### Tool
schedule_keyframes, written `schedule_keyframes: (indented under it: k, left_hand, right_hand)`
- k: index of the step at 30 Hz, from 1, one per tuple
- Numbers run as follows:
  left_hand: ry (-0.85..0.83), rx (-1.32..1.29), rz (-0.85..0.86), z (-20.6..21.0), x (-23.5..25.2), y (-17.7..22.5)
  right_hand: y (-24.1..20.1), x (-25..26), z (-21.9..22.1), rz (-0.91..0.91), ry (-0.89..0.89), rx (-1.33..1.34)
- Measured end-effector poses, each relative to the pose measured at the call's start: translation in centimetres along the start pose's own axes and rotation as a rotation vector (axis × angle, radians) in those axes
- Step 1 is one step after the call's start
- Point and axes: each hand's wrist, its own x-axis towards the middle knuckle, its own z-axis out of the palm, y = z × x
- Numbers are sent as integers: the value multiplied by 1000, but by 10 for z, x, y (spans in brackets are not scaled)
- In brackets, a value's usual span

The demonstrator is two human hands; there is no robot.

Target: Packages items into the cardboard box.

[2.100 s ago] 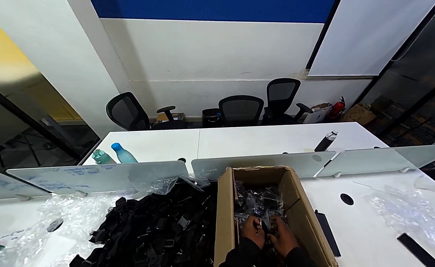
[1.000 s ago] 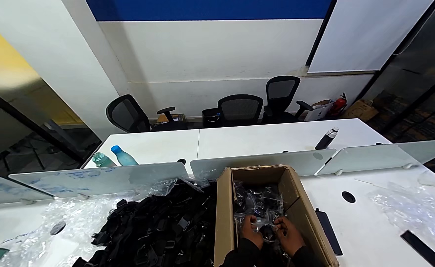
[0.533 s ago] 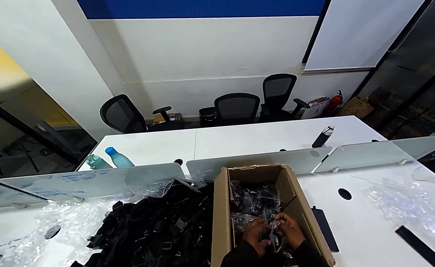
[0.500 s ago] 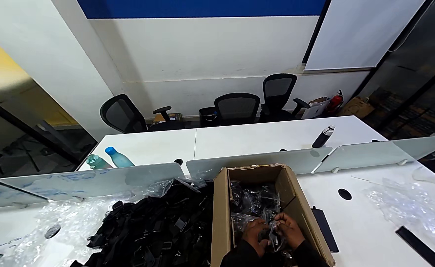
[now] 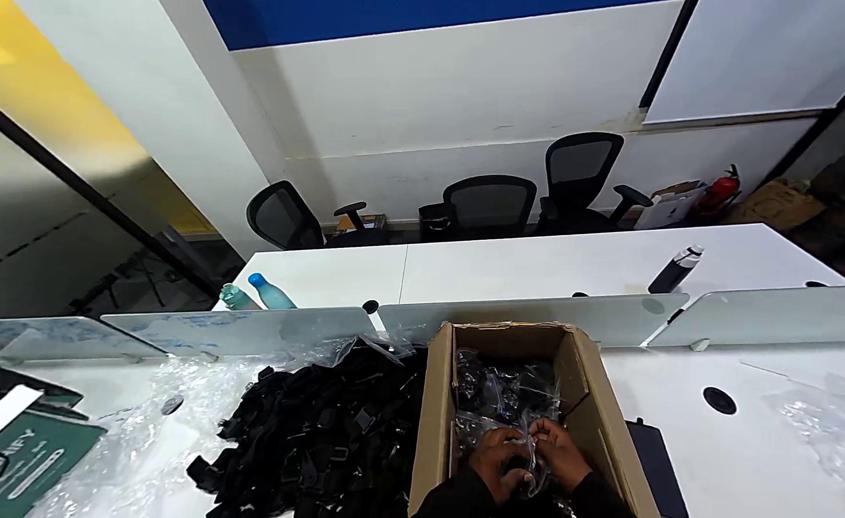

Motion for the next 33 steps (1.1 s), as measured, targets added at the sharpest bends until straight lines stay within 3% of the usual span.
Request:
schedule_keyframes:
  k: [5,9,13,20,27,33]
  left_hand:
    - [4,22,57,0,-2,7]
    - [233,-71,119,3,-3,3]
    - [421,-191,16,2,-2,3]
    - [584,-41,-126,1,-2,13]
    - [706,-58,-142,1,-3,4]
    - [611,-330,-159,-1,-3,13]
  right_hand:
    - [3,-1,1,4,-23,8]
    - [-4,-4,-3,-15,-37,-25]
    - [-11,-3,-10,-92,-139,-115]
    - [-20,-14,-9,-153,-262,-238]
    - [-19,-13,-1,-290,12,-98]
    - [-15,-10,2,-310,102,-12]
